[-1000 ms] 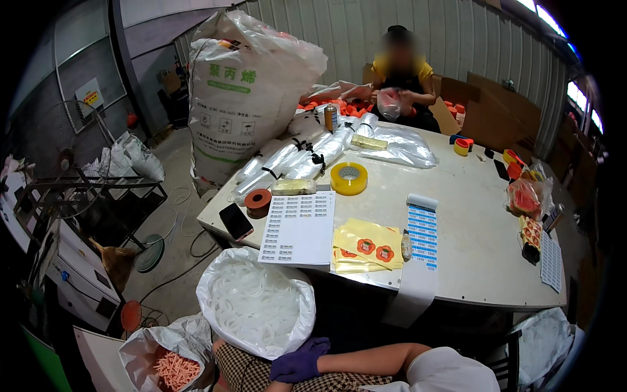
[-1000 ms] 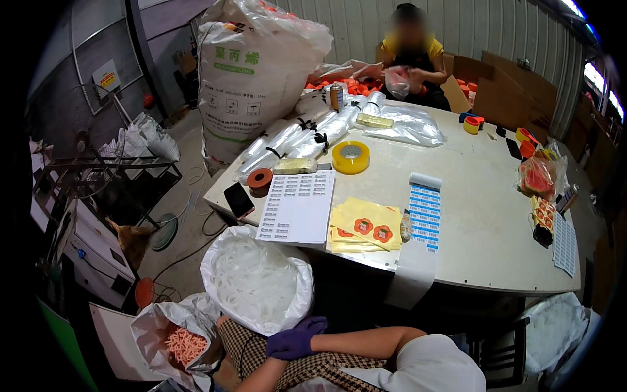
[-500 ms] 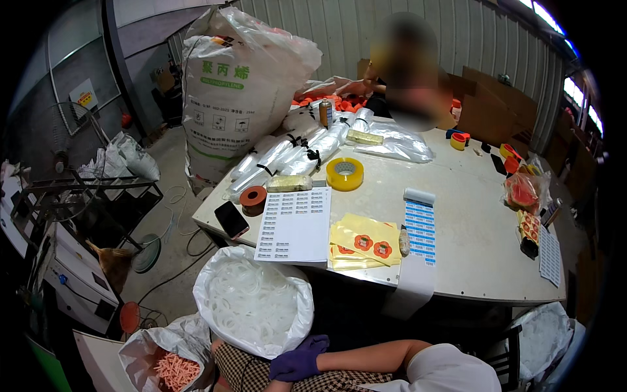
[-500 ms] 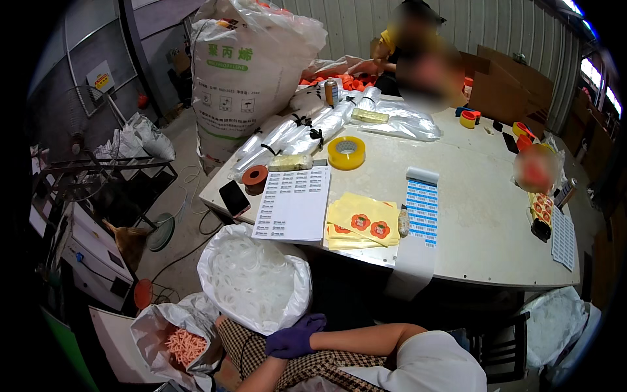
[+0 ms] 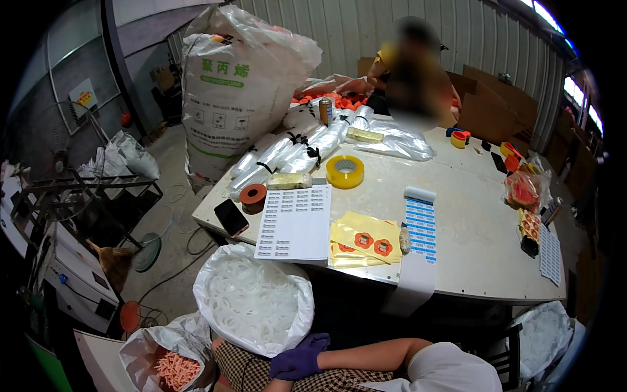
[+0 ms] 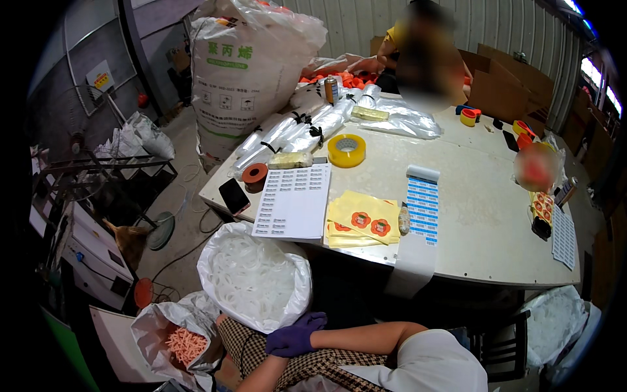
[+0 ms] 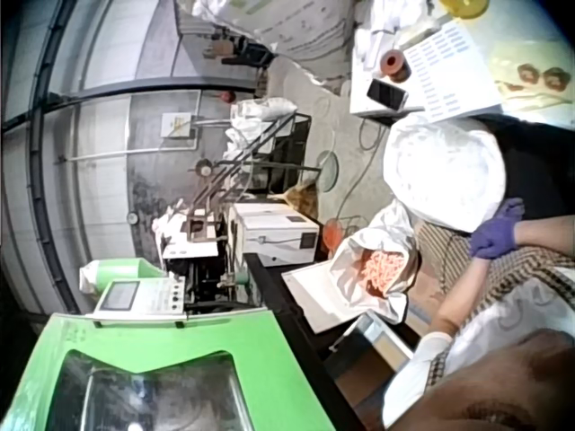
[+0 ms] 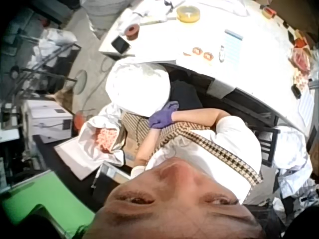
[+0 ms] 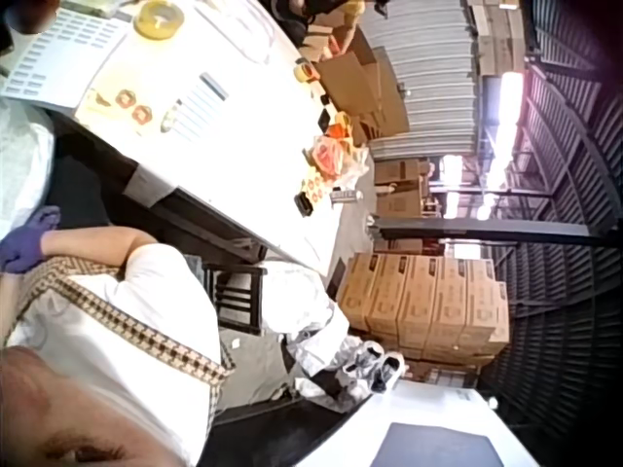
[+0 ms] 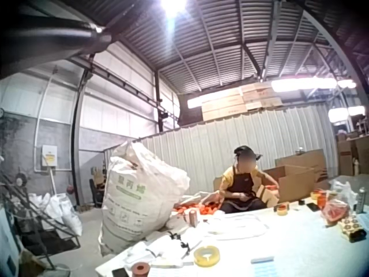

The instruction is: The person picks up a pink plastic container, peels a label from a sheet and applies it to the side, then fits an orange plastic lid onto the top of the container.

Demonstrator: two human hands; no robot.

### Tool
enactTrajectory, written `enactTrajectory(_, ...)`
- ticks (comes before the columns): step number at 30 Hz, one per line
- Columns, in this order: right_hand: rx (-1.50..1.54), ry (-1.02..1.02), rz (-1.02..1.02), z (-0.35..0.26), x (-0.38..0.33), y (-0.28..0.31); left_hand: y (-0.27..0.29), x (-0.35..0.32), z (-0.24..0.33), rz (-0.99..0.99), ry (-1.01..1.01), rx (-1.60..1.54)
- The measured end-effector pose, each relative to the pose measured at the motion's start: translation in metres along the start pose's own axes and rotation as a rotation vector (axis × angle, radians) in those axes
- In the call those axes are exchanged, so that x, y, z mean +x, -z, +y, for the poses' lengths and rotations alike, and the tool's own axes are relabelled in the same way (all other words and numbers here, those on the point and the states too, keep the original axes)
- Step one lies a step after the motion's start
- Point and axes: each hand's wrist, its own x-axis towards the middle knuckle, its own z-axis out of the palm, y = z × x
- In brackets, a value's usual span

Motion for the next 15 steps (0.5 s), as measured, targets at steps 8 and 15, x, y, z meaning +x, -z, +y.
enactTrajectory(8, 0.013, 0.011, 0.024, 0.002, 0.000, 0.001, -0.021, 0.002, 0.021, 0.152, 0.008, 0.006)
enactTrajectory(15, 0.015, -0.014, -0.022, -0.008, 0.009, 0.004, -0.004, -0.006, 0.019, 0.056, -0.084, -0.041)
